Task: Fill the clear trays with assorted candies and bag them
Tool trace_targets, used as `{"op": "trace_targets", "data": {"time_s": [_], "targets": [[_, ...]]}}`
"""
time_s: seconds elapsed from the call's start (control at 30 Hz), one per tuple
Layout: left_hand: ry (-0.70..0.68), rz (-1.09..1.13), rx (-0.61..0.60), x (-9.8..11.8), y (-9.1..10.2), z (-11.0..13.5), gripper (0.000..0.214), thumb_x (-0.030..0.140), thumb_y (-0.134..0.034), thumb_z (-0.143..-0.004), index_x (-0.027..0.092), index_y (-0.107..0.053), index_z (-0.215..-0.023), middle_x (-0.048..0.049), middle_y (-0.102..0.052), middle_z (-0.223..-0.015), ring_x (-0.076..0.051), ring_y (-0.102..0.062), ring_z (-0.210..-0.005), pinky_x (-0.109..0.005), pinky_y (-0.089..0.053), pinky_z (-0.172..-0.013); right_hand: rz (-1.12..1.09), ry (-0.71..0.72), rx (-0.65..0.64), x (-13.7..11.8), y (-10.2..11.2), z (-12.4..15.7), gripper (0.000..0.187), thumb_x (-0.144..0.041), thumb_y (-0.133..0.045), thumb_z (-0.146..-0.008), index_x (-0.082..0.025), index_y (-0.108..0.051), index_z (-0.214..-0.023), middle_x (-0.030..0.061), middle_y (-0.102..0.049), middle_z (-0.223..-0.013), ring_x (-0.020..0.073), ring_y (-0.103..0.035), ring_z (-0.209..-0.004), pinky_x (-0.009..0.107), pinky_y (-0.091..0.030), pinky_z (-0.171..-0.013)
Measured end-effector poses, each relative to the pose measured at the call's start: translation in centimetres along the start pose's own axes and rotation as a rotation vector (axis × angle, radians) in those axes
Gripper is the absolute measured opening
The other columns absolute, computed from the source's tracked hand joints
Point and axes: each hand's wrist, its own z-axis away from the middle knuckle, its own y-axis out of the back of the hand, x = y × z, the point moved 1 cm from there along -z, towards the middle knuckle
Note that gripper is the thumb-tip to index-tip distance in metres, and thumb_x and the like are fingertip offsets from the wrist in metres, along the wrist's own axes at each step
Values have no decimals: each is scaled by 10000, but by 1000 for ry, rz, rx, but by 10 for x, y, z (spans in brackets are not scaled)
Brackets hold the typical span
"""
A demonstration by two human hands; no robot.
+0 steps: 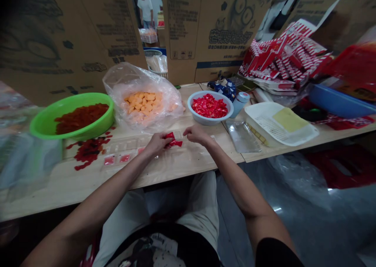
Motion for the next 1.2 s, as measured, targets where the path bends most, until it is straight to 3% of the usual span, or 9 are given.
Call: {"op": "trace_targets", "data": {"time_s": [0.2,0.3,0.37,0.5,0.63,0.73,0.93,1.07,1.2], "targets": [[-4,-17,-38,7,-6,2,77,141,-720,-729,108,-657,-701,4,-609,-541,-82,-527,-443,-195,-416,-480,462,211,-124,-10,-13,11,362,-159,-572,-828,-157,-702,-1165,83,-751,-984,191,-661,-846,249,-440,-754],[14,16,-49,13,-9,5,44,155,-666,-764,111,-671,-766,3,-642,-610,-71,-532,-473,-198,-447,-531,562,212,-139,-13,-21,9,270,-181,-574,-842,-144,-726,-1061,104,-748,-1008,202,-666,-886,246,-429,-746],[-2,-118,0,14,-5,6,63,148,-626,-777,115,-677,-761,14,-616,-571,-76,-518,-468,-199,-422,-525,594,192,-117,-12,-21,5,230,-149,-550,-841,-135,-736,-975,120,-745,-996,211,-667,-889,253,-426,-739],[-37,-631,11,16,6,10,131,143,-615,-763,126,-708,-673,25,-508,-436,-109,-482,-461,-229,-330,-503,602,162,-29,-9,-13,-1,337,-91,-466,-859,-129,-696,-1102,131,-716,-1112,216,-652,-987,263,-432,-814],[-85,-888,8,22,10,14,94,180,-678,-745,124,-752,-756,-17,-610,-543,-147,-556,-570,-249,-360,-565,609,182,-50,-12,-19,6,323,-120,-512,-856,-163,-696,-1118,122,-706,-1080,219,-647,-959,275,-433,-838],[-141,-742,94,28,14,14,144,201,-648,-798,121,-745,-868,-31,-668,-654,-134,-575,-595,-235,-398,-589,699,233,-52,-14,-33,18,316,-145,-560,-831,-141,-669,-1128,165,-659,-1082,253,-626,-938,305,-436,-800],[9,-81,86,28,19,9,177,-12,-543,-778,107,-638,-869,17,-628,-644,-78,-571,-518,-210,-490,-598,738,225,69,-8,-42,25,314,-40,-484,-814,-100,-633,-1084,197,-608,-1106,261,-570,-1002,330,-423,-849],[-52,145,107,28,5,7,219,11,-684,-707,122,-570,-857,35,-615,-632,-92,-600,-530,-238,-537,-621,334,235,62,-14,-33,19,274,-174,-538,-848,-127,-613,-1107,95,-644,-978,185,-571,-840,278,-425,-741],[-209,118,-93,34,-11,4,254,139,-720,-751,133,-586,-966,4,-653,-724,-130,-661,-651,-266,-556,-676,-206,181,15,-17,-17,19,133,-286,-531,-815,-165,-587,-819,-35,-534,-649,108,-436,-578,229,-313,-530]]}}
